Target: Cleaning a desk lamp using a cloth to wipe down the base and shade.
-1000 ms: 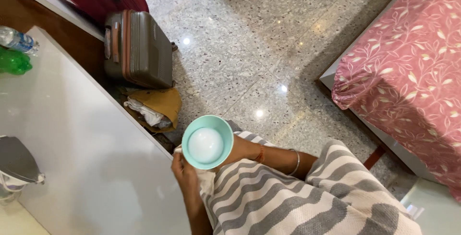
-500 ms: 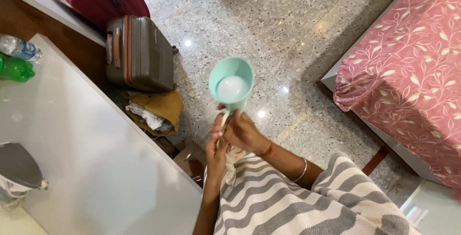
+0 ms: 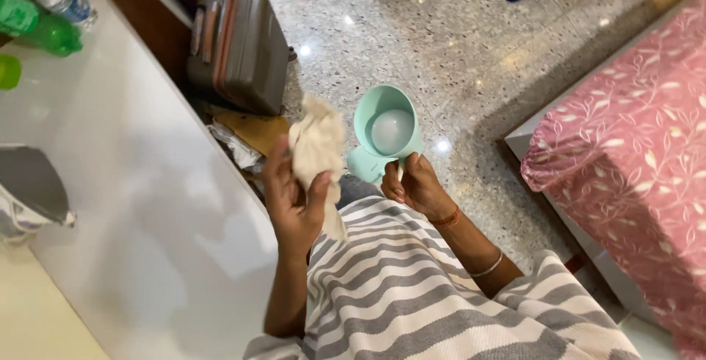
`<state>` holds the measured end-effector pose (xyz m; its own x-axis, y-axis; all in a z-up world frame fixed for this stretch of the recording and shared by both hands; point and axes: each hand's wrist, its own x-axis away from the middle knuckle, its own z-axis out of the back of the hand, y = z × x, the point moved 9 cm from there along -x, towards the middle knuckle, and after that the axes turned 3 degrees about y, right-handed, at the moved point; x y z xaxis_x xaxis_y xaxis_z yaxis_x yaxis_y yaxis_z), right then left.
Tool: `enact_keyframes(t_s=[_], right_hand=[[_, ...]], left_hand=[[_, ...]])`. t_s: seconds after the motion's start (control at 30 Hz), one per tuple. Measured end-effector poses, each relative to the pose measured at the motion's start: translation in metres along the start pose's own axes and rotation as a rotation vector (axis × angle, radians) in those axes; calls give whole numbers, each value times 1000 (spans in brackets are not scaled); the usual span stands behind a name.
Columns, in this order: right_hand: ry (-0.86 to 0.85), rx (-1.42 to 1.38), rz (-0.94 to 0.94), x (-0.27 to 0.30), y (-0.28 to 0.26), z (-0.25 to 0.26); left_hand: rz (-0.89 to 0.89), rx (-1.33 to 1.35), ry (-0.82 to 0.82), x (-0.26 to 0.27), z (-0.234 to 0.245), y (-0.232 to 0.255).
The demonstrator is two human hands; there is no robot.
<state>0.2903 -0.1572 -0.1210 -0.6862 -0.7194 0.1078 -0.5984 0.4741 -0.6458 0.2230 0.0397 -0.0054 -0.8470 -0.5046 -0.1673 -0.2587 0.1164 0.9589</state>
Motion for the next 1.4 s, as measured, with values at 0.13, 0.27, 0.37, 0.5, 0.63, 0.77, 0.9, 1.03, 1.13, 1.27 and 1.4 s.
enact_keyframes(t_s=[0.13, 0.27, 0.37, 0.5, 0.63, 0.77, 0.9, 1.03, 1.13, 1.27, 1.4], right_hand=[[37, -28, -52, 2, 11, 10], [55, -95, -128, 6, 34, 23], [-132, -81, -128, 6, 41, 5], [41, -56, -309, 8, 65, 4], [2, -98, -327, 9, 71, -3], [-29, -170, -373, 12, 79, -6], [-13, -76, -348, 10, 73, -14], [44, -67, -336, 13, 67, -12], [214, -82, -342, 21, 64, -3], [223, -84, -286, 23, 69, 12], [88, -138, -201, 20, 70, 1]], left_hand=[[-153, -423, -97, -21, -14, 17], [-211, -432, -240, -42, -45, 31], [-566, -702, -209, -37, -57, 49], [-336, -538, -287, -34, -42, 13], [-438, -789, -332, -27, -37, 6], [-335, -785, -271, -38, -26, 2], [-304, -685, -182, -48, -3, -19], [140, -274, 231, -60, 95, -103], [63, -232, 278, -52, 121, -103], [275, -91, 278, -20, 143, -148], [792, 322, 346, 40, 142, -214]])
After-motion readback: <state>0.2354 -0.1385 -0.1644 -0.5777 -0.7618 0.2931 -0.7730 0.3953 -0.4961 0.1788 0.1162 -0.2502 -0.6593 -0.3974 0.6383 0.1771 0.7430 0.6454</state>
